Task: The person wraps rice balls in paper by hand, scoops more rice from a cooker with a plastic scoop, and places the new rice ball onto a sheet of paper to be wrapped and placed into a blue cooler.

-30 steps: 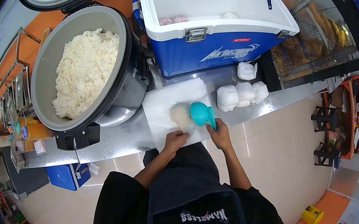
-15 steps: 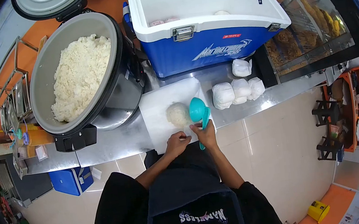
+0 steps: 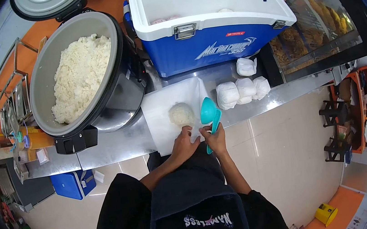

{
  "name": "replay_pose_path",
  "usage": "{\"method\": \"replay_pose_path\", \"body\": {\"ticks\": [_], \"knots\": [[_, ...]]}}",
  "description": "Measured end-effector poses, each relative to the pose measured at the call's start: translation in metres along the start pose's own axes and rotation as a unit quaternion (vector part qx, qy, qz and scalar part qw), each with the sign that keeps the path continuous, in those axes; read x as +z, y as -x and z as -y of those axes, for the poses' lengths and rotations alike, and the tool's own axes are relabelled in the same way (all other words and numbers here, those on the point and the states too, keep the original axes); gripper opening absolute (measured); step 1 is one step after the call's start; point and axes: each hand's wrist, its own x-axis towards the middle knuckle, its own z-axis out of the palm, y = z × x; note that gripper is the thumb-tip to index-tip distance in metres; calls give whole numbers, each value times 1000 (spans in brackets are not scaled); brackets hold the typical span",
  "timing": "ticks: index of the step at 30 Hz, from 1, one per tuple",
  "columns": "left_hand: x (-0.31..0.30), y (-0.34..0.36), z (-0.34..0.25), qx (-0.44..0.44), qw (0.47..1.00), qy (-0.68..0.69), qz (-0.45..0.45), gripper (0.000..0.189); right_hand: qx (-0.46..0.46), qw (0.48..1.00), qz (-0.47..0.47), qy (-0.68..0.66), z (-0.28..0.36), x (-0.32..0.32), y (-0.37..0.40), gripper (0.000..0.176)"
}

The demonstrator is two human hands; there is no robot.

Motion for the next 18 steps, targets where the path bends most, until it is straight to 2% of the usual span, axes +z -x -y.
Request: {"method": "replay_pose_path", "body": {"ticks": [1,5,7,9,11,12,18], "knots": [[0,0,-2,26,1000,-11,-5,44,-12,1000,5,-2,1,0,1,40],[-4,-3,-6,19,999,-21,19,32,-47,999,22,-14,6,0,5,38],[-5,-5,-5,-14,999,48,20,23,-46,999,17,-14,5,-4,4,37],[-7,-6,-6,-39,998,53,4,21,-45,999,13,-14,8,-8,3,36],[-10,-5,-10,-65,996,57,-11,20,11,999,-5,-49,15,-16,5,32],[-13,-6,-12,-65,996,57,-17,21,-13,998,-24,-62,1,-16,1,26],[-22,-8,-13,-62,997,3,-47,26,-14,996,-51,-73,-21,-24,-2,22]]}}
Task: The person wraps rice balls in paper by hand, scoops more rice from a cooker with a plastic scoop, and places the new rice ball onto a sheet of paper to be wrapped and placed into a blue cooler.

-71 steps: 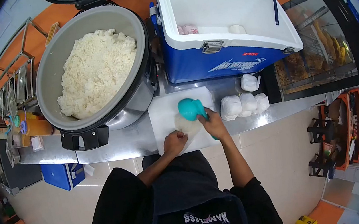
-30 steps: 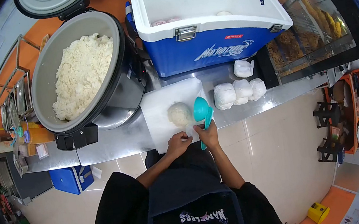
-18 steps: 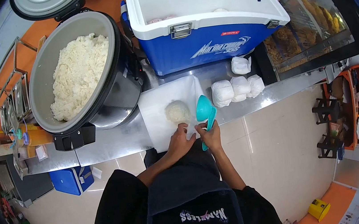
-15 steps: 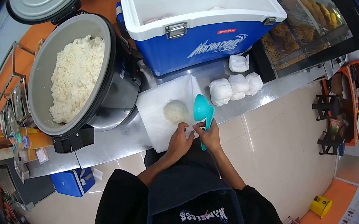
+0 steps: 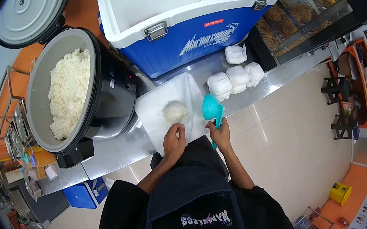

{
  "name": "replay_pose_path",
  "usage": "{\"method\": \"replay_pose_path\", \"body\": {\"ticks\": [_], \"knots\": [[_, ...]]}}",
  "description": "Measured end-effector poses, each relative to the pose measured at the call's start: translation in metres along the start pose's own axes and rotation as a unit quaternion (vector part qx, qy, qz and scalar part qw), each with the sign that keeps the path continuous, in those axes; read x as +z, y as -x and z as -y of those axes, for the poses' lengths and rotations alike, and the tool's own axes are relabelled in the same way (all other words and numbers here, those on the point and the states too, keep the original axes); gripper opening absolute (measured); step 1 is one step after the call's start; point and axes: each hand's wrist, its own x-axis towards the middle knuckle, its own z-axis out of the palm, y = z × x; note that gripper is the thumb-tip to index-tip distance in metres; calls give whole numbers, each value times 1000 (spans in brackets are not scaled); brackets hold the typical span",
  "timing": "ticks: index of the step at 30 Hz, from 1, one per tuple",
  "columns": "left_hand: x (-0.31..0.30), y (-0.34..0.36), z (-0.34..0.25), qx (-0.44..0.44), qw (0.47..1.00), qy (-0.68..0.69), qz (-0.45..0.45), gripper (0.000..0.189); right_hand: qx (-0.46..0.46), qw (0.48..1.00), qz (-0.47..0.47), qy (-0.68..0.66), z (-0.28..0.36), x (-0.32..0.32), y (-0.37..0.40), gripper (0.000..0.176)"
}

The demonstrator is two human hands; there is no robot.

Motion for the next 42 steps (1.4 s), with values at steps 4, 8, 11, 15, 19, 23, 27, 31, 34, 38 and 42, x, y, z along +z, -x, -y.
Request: {"method": "replay_pose_path", "body": {"ticks": [4,8,11,15,19,23,27,31,34,38,42], "knots": [[-5,1,-9,6,997,-70,-19,26,-20,999,-12,-22,-12,5,-2,23],[-9,2,-25,11,997,-72,-8,20,-19,1000,-13,-13,-14,14,-6,24],[-5,4,-18,97,991,-88,-35,16,-46,998,-21,25,-11,17,-6,29],[-3,5,-20,122,991,-52,-30,15,-74,996,-23,50,26,27,0,40],[-4,8,-24,99,994,-45,9,17,-70,996,-3,55,15,37,-8,41],[-2,8,-21,140,989,-49,-3,15,-67,995,3,77,7,40,-16,42],[-1,8,-20,186,981,-56,-11,11,-51,995,-4,81,16,35,-14,41],[0,5,-22,268,960,-81,-20,9,-54,995,-10,85,19,28,-15,40],[0,3,-28,305,948,-94,-2,9,-46,995,-12,85,20,21,-16,39],[3,3,-27,304,949,-82,7,10,-58,997,-14,55,19,13,-20,37],[5,3,-30,290,955,-56,10,12,-35,998,-29,47,47,12,-16,33]]}}
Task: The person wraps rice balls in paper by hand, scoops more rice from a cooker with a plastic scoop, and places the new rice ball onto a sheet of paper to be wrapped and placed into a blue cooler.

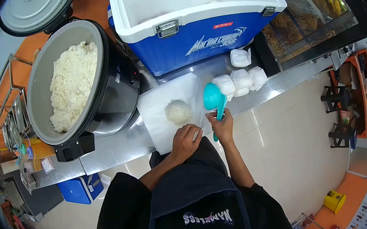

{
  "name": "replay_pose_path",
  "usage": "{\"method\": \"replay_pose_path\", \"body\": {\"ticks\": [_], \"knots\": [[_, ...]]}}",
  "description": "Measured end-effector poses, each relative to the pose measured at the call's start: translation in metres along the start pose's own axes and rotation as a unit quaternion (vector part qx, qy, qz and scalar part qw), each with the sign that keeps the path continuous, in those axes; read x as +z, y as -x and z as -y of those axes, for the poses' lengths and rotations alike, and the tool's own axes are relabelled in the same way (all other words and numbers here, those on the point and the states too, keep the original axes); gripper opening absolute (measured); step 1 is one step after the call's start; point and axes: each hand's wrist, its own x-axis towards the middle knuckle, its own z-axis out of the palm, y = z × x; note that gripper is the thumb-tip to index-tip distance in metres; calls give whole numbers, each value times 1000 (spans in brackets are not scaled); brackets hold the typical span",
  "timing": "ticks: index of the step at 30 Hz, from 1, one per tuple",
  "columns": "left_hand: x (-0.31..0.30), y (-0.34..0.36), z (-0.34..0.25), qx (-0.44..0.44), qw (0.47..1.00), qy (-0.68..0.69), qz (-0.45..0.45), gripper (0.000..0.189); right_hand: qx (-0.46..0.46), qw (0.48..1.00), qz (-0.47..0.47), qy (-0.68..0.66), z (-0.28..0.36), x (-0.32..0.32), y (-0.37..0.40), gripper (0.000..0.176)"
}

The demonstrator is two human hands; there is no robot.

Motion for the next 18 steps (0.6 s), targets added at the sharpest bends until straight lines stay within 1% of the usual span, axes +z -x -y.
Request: {"method": "replay_pose_path", "body": {"ticks": [3,4,5,7,8,9,11,13,14,15,16,17,18], "knots": [[1,1,1,-22,999,29,-6,12,12,1000,8,-28,45,-1,-2,32],[2,2,1,-30,999,43,-8,12,-19,1000,12,-17,45,1,-6,32],[2,2,2,-30,999,43,-9,12,-20,1000,12,-16,43,4,-12,32],[1,2,1,-31,998,50,0,11,-125,988,75,-43,44,13,-24,34],[0,1,0,-30,998,51,-1,11,-155,981,95,73,45,12,-28,34],[0,1,0,-37,998,56,15,12,-156,980,95,73,47,15,-32,34],[-1,2,0,-44,997,60,29,12,-81,981,146,102,52,22,-36,33],[2,5,4,-45,994,80,52,12,-97,977,142,127,42,22,-44,30],[3,7,6,-46,994,80,51,12,-159,971,134,121,36,21,-48,28],[5,7,7,-38,993,83,71,13,-220,961,126,115,33,21,-50,26],[6,9,8,-29,992,87,91,14,-219,960,127,116,28,22,-53,26],[8,9,9,-30,991,88,91,14,-217,958,136,132,25,23,-57,25],[10,8,9,-5,989,82,121,14,-214,955,144,148,24,24,-60,25]]}}
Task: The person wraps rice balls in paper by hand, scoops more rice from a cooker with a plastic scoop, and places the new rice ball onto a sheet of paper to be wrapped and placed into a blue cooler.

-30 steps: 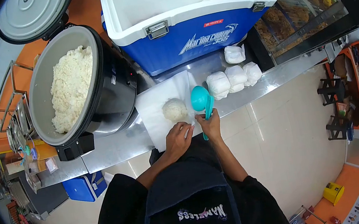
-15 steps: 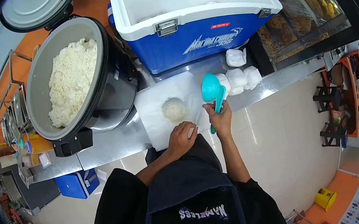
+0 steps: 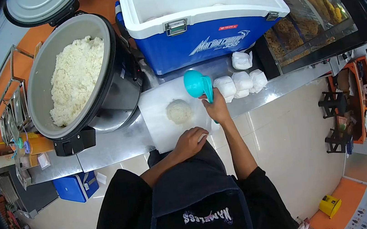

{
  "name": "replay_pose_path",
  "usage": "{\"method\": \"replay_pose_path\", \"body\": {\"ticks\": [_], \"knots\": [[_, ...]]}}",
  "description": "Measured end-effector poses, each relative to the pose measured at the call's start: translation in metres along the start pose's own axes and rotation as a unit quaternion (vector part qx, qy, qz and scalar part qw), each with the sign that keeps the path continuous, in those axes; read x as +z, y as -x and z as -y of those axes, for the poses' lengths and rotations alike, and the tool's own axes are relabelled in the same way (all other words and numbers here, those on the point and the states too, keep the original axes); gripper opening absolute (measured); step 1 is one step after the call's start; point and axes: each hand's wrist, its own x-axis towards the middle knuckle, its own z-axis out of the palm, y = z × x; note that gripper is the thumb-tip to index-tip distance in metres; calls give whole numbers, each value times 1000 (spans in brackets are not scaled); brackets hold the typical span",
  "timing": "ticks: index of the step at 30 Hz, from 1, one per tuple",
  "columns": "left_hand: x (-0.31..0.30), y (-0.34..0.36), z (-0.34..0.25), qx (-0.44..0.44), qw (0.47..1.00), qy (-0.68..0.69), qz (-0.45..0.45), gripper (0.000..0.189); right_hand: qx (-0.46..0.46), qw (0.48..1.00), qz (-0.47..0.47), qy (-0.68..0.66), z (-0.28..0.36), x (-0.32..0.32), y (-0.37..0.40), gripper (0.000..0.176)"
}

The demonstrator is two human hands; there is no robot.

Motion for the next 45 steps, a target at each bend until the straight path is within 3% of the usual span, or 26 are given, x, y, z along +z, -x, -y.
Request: {"method": "replay_pose_path", "body": {"ticks": [5,7,8,10,11,13,21,23,26,28,29,31,33,34,36,42,44,45], "knots": [[12,11,14,42,992,-18,115,18,-23,994,71,74,-24,25,-16,30],[10,18,23,-92,990,34,102,17,46,974,144,170,-28,29,-18,32],[9,20,28,-93,990,34,101,17,46,974,145,170,-31,29,-17,32],[7,26,37,-210,971,-9,-115,18,67,975,123,175,-36,23,-12,34],[8,29,42,-213,970,-8,-116,18,68,974,127,175,-38,20,-10,34],[6,30,48,-348,922,85,-150,23,38,982,122,137,-46,17,-9,35],[13,20,54,-454,875,115,-121,36,48,984,115,129,-40,17,-12,35],[17,22,67,-511,808,241,-165,44,43,985,110,128,-39,17,-11,35],[9,18,62,-541,782,261,-163,49,12,987,76,140,-42,21,-4,33],[7,18,61,-542,778,275,-159,49,-104,982,-24,158,-36,26,9,30],[7,17,61,-542,773,289,-156,49,-105,981,-22,159,-31,27,20,30],[11,22,72,-539,769,308,-151,50,-18,998,6,53,2,27,50,29],[10,23,72,-535,766,326,-143,50,215,970,39,-102,20,34,78,27],[4,20,64,-535,771,319,-135,49,216,970,38,-101,20,39,90,27],[-1,15,56,-534,776,311,-124,48,319,924,-1,-209,16,50,108,24],[8,25,78,-512,798,302,-99,39,383,858,-17,-341,22,70,111,23],[10,27,86,-520,752,399,-69,36,406,823,-17,-397,32,71,106,21],[6,24,81,-520,754,397,-66,36,405,822,-20,-399,33,72,104,21]]}}
